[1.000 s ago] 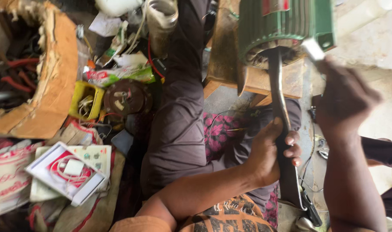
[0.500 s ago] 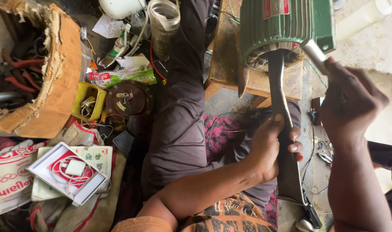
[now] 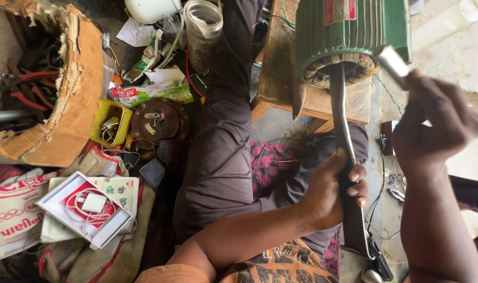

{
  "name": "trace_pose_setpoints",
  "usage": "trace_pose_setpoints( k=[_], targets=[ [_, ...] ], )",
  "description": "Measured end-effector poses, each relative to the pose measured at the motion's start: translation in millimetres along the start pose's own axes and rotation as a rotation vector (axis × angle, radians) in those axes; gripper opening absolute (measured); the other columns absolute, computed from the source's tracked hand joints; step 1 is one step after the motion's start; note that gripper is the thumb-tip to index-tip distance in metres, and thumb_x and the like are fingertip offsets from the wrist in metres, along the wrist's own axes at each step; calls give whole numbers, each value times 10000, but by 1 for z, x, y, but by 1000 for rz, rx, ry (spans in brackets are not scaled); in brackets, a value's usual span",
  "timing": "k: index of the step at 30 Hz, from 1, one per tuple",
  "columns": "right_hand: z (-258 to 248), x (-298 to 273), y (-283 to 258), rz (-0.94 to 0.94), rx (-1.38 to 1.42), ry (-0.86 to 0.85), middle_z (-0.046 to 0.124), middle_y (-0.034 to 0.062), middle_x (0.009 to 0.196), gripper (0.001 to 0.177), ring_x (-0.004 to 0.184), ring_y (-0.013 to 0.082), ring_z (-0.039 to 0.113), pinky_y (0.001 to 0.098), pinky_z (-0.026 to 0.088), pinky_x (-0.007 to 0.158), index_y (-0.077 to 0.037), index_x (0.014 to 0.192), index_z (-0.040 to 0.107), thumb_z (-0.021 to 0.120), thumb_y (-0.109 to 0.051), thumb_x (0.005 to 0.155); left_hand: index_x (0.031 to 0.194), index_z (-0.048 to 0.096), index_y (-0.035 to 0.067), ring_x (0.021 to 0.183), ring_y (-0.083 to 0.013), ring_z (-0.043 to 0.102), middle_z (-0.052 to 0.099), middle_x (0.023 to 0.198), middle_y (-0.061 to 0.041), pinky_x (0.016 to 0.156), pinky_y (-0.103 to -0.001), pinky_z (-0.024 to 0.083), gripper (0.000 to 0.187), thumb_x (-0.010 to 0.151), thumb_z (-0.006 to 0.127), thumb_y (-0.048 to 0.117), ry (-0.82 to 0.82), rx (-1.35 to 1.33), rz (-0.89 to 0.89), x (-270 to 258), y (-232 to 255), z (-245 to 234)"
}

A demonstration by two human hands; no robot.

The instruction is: The person uses a flat metal tool to scrape and clean the interior windings of a green electric motor placed on a small wooden stool. They repeatedly insert the tool into the motor opening and scrape along the inner surface, occasionally adjusting the motor's position.

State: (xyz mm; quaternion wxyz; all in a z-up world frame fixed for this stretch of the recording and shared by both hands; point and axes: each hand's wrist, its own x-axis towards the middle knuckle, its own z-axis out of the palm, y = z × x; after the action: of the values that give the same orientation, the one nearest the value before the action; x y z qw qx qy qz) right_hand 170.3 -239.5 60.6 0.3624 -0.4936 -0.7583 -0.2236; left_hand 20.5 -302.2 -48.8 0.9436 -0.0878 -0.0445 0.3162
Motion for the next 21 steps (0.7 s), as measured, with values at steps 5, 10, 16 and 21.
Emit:
trace_pose_setpoints(
  k=[5, 10, 16, 21],
  targets=[
    [17, -5, 6, -87, -48, -95, 778, 246, 1096, 135, 786, 284, 720, 360, 547, 688, 119, 1168, 611, 659, 172, 1053, 993, 468, 193, 698, -105, 489, 508, 863, 34, 684, -332, 465, 364, 1188, 515, 497, 52, 44, 33, -3, -6, 6],
    [13, 4, -16, 77, -72, -208, 743, 188, 1048, 235, 885, 274, 755, 331, 569, 726, 29, 1192, 739, 632, 147, 1019, 1071, 450, 231, 662, -133, 524, 532, 858, 19, 645, -398, 520, 263, 1160, 506, 472, 156, 134, 56, 6, -10, 19],
    [-5, 11, -17, 70, -104, -132, 732, 223, 1045, 246, 873, 290, 742, 345, 557, 715, 51, 1220, 737, 665, 167, 1015, 1105, 464, 215, 697, -142, 542, 553, 888, 8, 696, -438, 559, 260, 1168, 472, 467, 203, 176, 60, 18, -1, 19],
    [3, -3, -9, 85, -38, -48, 734, 208, 1088, 230, 916, 277, 757, 338, 560, 733, 48, 1283, 720, 647, 160, 1095, 1094, 455, 204, 681, -126, 514, 525, 866, 22, 662, -378, 514, 291, 1197, 462, 477, 144, 142, 41, 11, -1, 17]
  ],
)
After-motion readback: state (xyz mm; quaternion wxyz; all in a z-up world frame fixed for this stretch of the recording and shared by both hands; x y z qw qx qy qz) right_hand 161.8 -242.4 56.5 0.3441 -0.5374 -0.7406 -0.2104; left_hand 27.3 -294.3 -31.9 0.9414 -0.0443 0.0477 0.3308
